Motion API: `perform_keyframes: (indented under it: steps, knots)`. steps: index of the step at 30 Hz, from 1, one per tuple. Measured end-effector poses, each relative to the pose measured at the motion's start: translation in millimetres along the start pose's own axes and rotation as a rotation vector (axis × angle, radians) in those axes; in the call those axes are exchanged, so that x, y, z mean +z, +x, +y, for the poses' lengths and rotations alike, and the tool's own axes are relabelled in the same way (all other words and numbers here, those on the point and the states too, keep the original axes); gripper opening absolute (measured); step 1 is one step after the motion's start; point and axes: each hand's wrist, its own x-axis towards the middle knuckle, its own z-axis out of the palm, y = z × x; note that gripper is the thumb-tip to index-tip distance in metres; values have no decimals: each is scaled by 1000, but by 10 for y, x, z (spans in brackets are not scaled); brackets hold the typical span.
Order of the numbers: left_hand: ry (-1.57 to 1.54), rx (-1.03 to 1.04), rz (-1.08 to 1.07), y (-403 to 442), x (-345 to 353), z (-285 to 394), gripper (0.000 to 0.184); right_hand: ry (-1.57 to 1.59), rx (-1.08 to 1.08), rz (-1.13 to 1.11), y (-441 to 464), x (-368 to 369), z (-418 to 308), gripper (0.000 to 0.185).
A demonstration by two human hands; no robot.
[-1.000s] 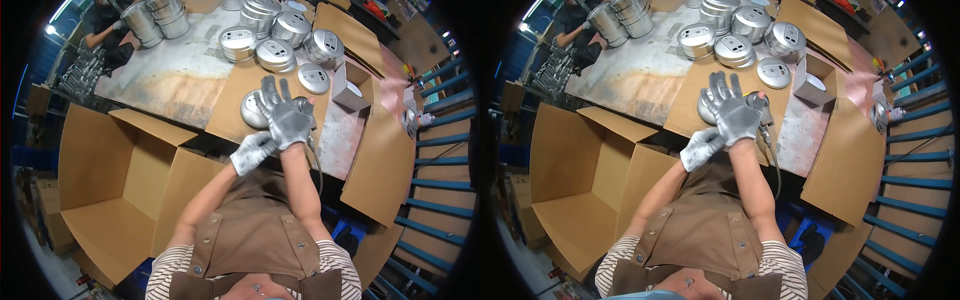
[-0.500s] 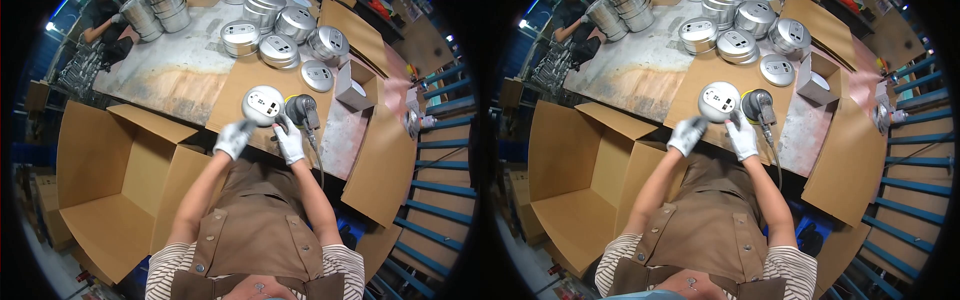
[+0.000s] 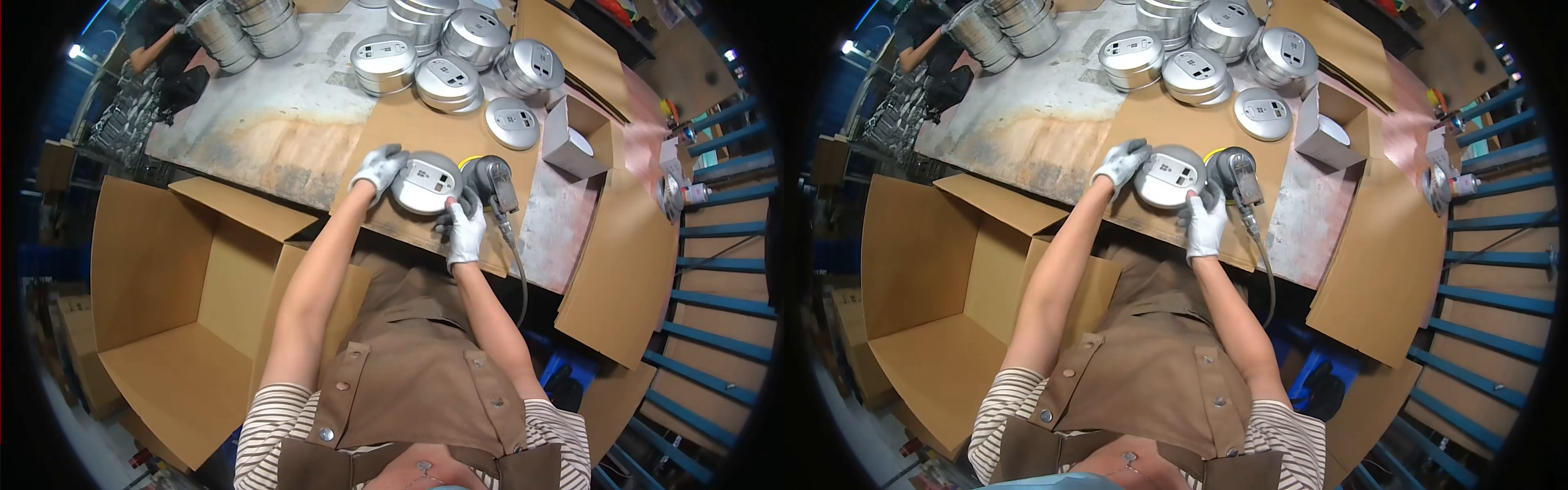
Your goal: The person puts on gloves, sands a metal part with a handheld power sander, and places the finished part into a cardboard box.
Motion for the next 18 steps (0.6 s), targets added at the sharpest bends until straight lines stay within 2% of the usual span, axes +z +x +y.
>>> perform_keyframes:
  steps: [1,2,4,6,9,12,15,16,17,18]
  knots:
    - [-84,-36,-53,-62,-23,-26,57,-1,13,12,-7,6,-16,55]
    - [-309,-91,-137,-186,-3,-75,67,51,-46,-24,-10,10,-40,55]
    - [-722,-201,-248,-559,-30,-102,66,152,-148,-88,-81,-15,-94,56]
    - [-956,-266,-289,-833,-54,-197,62,200,-177,-193,-157,-82,-219,57]
    - [-1073,-208,-281,-1351,-60,-134,56,119,-17,-355,-298,-262,-454,58]
    - [-1276,-232,-307,-1687,94,-205,50,30,39,-401,-325,-387,-434,58]
    - [-1289,-322,-277,-1798,334,-403,50,-353,-90,-470,-274,-459,-517,58]
    - [-1376,-320,-189,-1826,454,-367,51,-589,-90,-393,-344,-419,-644,59]
    - [-1425,-331,-154,-1826,575,-405,50,-1013,-461,-304,-339,-416,-741,59]
    - [-1474,-346,-121,-1804,711,-487,49,-1129,-763,-209,-230,-460,-760,59]
